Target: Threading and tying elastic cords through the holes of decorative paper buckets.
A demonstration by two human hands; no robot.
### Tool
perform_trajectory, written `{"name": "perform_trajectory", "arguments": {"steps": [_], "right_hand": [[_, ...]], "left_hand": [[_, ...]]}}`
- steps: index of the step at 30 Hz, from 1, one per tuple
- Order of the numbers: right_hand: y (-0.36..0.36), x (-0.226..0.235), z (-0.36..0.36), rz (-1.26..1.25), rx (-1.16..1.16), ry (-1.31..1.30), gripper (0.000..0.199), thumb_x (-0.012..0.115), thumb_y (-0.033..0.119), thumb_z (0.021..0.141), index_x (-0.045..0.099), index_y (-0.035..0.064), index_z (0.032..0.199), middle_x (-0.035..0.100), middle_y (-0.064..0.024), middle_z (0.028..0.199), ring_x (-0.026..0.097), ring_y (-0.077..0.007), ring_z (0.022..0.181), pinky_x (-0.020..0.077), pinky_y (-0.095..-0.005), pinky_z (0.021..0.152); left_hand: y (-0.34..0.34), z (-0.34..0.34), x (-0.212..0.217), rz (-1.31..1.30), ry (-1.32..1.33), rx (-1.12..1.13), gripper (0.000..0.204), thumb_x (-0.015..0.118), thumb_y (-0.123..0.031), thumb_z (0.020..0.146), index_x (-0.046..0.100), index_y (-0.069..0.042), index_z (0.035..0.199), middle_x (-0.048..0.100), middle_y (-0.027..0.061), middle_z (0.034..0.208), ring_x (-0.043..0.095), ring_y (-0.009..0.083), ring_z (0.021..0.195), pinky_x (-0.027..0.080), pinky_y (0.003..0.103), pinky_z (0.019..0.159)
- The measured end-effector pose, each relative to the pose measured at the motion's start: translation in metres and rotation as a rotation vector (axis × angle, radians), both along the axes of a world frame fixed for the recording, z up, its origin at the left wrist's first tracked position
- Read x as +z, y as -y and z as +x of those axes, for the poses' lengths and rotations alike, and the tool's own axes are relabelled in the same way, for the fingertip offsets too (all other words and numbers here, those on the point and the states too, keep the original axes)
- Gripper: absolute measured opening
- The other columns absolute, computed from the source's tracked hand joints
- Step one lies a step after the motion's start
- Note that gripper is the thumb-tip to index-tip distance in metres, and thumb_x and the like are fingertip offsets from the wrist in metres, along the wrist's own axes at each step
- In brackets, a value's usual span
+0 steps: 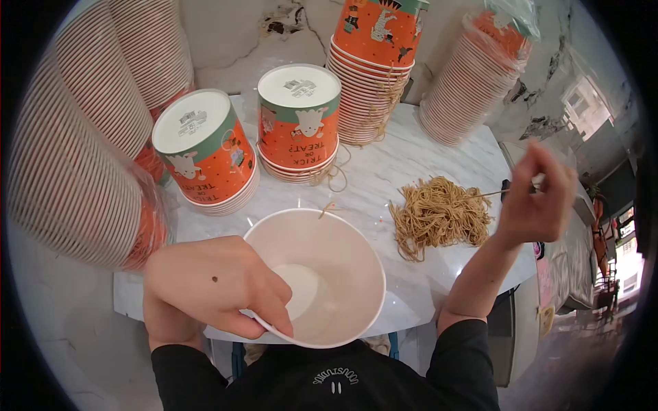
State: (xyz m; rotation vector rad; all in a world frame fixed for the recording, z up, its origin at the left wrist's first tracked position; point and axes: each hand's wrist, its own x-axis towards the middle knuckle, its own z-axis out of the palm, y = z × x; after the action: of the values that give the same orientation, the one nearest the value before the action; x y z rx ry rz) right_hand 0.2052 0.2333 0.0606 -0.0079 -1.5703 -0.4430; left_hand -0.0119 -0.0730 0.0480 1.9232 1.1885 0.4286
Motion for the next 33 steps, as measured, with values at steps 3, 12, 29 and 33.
{"name": "perform_trajectory", "arguments": {"steps": [3,12,29,33], "right_hand": [[-0.022,0.007,0.024,-0.144,0.098,-0.239,0.013,0.075,-0.007,0.088,0.078,-0.0004,0.099,0.074,-0.0042,0.086,0.056,-0.0059,0.067,0.0415,-0.0202,0.058],[0.073,0.002,0.019,-0.392,0.519,0.470,0.019,0.078,0.010,0.067,0.077,0.0049,0.085,0.069,-0.0066,0.076,0.062,-0.0184,0.060,0.0472,-0.0295,0.054],[0.089,-0.035,-0.036,-0.394,0.525,0.933,0.021,0.081,0.003,0.072,0.071,0.0075,0.090,0.073,-0.0034,0.085,0.071,-0.0213,0.069,0.0546,-0.0308,0.057],[0.088,-0.037,-0.036,-0.387,0.491,0.937,0.022,0.081,0.004,0.072,0.071,0.0082,0.090,0.072,-0.0028,0.085,0.071,-0.0209,0.069,0.0542,-0.0310,0.057]], "left_hand": [[-0.002,-0.005,0.003,0.014,-0.015,-0.063,0.026,0.067,-0.018,0.086,0.075,-0.010,0.109,0.066,0.0041,0.087,0.067,0.0292,0.082,0.053,0.037,0.068],[-0.014,0.011,-0.006,0.126,0.054,0.481,0.038,0.072,-0.011,0.084,0.067,-0.002,0.120,0.071,0.0155,0.097,0.072,0.0276,0.085,0.056,0.034,0.075],[-0.023,0.021,-0.024,0.041,0.468,0.723,0.055,0.068,0.006,0.085,0.057,0.004,0.139,0.070,0.0080,0.124,0.065,0.0122,0.119,0.050,0.026,0.103],[-0.024,0.022,-0.024,-0.118,0.747,0.753,0.053,0.070,0.006,0.086,0.058,0.003,0.138,0.071,0.0059,0.119,0.066,0.0079,0.111,0.051,0.023,0.096]]}}
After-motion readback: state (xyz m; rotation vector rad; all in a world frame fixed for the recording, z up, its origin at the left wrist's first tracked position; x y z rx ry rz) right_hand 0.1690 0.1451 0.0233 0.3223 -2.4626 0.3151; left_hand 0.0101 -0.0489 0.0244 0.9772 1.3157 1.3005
